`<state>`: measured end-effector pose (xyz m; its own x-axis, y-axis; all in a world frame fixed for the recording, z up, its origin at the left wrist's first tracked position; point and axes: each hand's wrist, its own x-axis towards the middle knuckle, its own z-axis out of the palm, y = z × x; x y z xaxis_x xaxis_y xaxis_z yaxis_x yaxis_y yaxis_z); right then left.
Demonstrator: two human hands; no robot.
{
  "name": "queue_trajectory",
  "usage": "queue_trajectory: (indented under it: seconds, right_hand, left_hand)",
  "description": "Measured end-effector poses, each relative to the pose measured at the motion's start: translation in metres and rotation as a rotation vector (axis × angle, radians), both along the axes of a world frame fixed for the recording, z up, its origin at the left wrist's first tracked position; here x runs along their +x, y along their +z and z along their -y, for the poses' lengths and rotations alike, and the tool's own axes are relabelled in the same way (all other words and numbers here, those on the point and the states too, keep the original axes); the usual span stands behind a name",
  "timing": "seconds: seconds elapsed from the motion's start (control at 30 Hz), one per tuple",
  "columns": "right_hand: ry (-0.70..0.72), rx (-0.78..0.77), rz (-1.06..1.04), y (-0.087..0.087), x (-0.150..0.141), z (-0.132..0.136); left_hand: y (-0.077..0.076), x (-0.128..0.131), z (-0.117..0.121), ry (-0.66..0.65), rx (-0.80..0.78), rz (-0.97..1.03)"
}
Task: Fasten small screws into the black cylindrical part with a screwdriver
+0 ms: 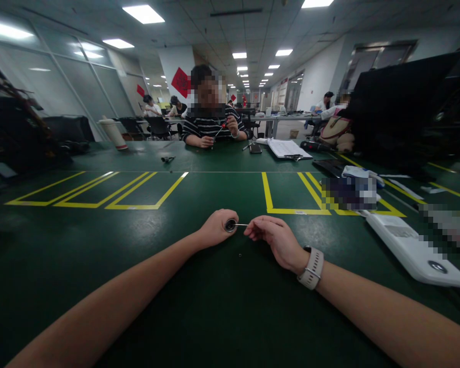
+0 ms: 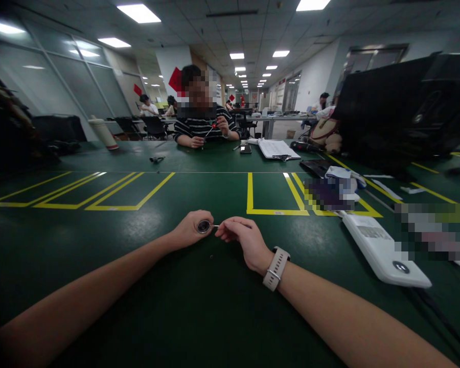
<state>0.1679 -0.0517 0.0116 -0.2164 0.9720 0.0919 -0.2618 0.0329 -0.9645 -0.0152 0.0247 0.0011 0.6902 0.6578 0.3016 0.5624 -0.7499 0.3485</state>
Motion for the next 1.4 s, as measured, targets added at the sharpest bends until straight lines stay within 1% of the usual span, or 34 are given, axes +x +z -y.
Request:
queue_trajectory:
  seconds: [0.07, 0.17, 0.23, 0.3, 0.4, 0.53, 0.67, 0.9, 1.1, 1.2, 1.4]
  right_hand:
    - [-0.017, 0.021, 0.042, -0.001, 0.0, 0.0]
    - [-0.034, 0.105, 0.166, -0.001, -0.001, 0.002]
    - [-0.024, 0.165, 0.244, -0.001, -0.002, 0.004]
    - [-0.006, 0.185, 0.273, -0.001, -0.002, 0.004]
    - [-0.012, 0.122, 0.184, -0.001, 0.0, 0.002]
    - [-0.021, 0.011, 0.026, -0.003, 0.004, -0.003]
    - [-0.005, -0.01, -0.034, -0.007, 0.006, -0.006]
    - [-0.032, -0.018, -0.061, -0.007, 0.004, -0.006]
    - [-0.099, 0.002, -0.032, -0.006, 0.001, -0.004]
    - [-0.132, 0.013, 0.009, -0.006, 0.0, -0.003]
    - [-0.143, 0.03, 0.115, -0.005, 0.0, -0.001]
  left_hand:
    - [0.0, 0.001, 0.0, 0.013, 0.022, -0.017]
    - [0.001, 0.003, 0.002, 0.014, 0.09, -0.076]
    - [0.001, 0.004, 0.003, 0.006, 0.143, -0.12]
    - [0.0, 0.004, 0.004, 0.004, 0.18, -0.15]
    - [0.0, 0.004, 0.004, 0.003, 0.179, -0.156]
    - [0.0, 0.003, 0.002, -0.018, 0.121, -0.111]
    - [0.0, 0.002, 0.001, -0.009, 0.073, -0.072]
    - [-0.001, 0.002, 0.0, 0.012, 0.042, -0.065]
    - [-0.001, 0.002, 0.0, 0.033, 0.046, -0.053]
    - [-0.001, 0.003, 0.0, 0.047, 0.058, -0.05]
    - [-0.002, 0.002, 0.0, 0.042, 0.075, -0.024]
